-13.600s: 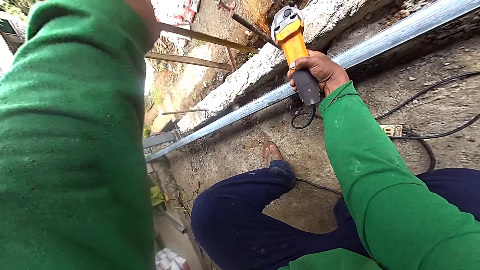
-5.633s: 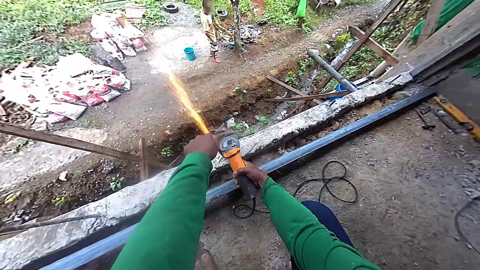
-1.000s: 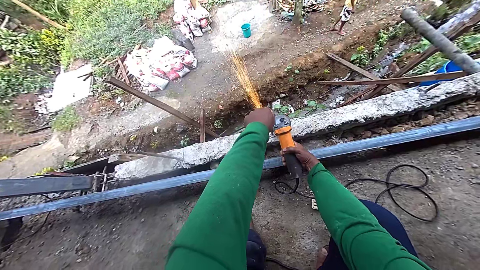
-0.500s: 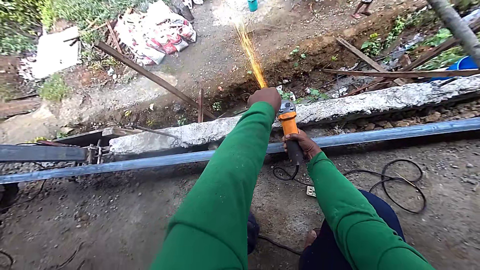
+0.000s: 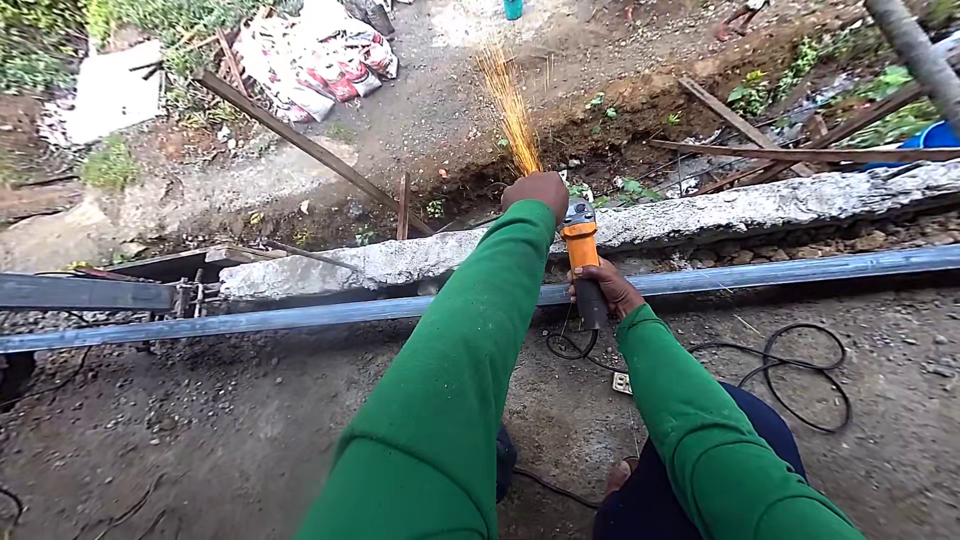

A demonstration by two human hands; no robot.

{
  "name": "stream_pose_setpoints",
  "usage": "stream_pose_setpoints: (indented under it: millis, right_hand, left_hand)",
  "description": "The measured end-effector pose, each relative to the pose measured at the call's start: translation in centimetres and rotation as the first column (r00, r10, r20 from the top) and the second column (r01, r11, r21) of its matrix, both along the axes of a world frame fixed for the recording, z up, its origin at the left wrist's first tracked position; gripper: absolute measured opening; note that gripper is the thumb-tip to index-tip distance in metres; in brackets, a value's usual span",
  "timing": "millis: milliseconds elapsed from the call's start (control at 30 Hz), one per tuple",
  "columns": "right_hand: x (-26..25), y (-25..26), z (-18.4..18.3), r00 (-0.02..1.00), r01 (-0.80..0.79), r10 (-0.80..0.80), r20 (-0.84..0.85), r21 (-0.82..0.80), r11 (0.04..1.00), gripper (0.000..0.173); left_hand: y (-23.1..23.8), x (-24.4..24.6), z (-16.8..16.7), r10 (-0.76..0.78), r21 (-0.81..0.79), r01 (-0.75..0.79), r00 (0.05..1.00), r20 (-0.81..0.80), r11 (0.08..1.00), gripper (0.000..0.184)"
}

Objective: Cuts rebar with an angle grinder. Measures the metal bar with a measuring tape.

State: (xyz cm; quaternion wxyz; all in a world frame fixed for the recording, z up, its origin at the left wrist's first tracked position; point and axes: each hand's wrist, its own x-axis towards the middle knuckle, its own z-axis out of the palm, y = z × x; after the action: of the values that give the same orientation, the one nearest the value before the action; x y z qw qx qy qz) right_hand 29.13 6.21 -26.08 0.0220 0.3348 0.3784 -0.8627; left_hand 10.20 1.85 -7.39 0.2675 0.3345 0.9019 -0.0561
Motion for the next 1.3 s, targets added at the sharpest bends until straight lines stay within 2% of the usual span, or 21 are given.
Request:
stream_pose_setpoints:
  millis: [500,733,800,900,933,967,1067,1133,1200,1300]
  right_hand:
    - [-0.2,0.1,0.0,1.0,-0.003,0.003,0.016,-0.003,1.0,0.053]
    - [0.3,0.0,0.0,1.0,-0.002,0.002,0.001,-0.034,0.999,0.048]
    - [2.1,-0.2,0.0,0.996,-0.085,0.085,0.029,-0.012,0.996,0.05]
    - [5.8,-1.0,1.8,0.922,-0.369,0.356,0.153,0.066,0.927,0.065]
    - [7.0,-2.9,2.7,0.921,-0.363,0.357,0.158,0.015,0.931,0.06]
    - [9.0,-5.3,3.6,0.923,-0.337,0.34,0.183,-0.047,0.94,0.058]
    - [14.9,-8.4,6.9,0.92,-0.233,0.251,0.302,-0.096,0.968,0.064]
    - [17.1,-10.9,9.1,0.95,-0.027,0.068,0.305,-0.139,0.99,0.063]
    - [19.0,-13.8,11.4,0.945,0.17,-0.109,0.309,-0.178,0.969,0.062]
    - [20.8,-16.2,12.4,0.934,0.28,-0.228,0.274,-0.166,0.946,0.068]
  left_hand:
    - [0.1,-0.1,0.0,-0.002,-0.001,0.002,1.0,0.015,1.0,0.043]
    - [-0.2,-0.1,0.1,0.005,0.006,-0.005,1.0,0.024,1.0,0.043]
    - [-0.3,-0.1,-0.1,0.011,0.007,-0.011,1.0,0.019,1.0,0.044]
    - [0.0,0.4,0.4,-0.013,0.047,0.013,1.0,0.003,0.999,0.045]
    - [-0.1,0.3,0.9,-0.021,0.067,0.021,1.0,-0.005,0.997,0.043]
    - [-1.4,0.1,0.8,-0.029,0.044,0.03,1.0,-0.01,0.999,0.04]
    - [-0.5,0.7,0.3,-0.081,-0.04,0.08,0.996,-0.027,0.996,0.032]
    - [0.5,-0.4,1.8,-0.088,-0.076,0.086,0.996,-0.022,0.993,0.039]
    - [0.4,0.3,2.3,-0.09,-0.112,0.09,0.996,0.009,0.99,0.043]
    - [0.5,1.5,2.2,-0.096,-0.152,0.088,0.994,-0.046,0.984,0.036]
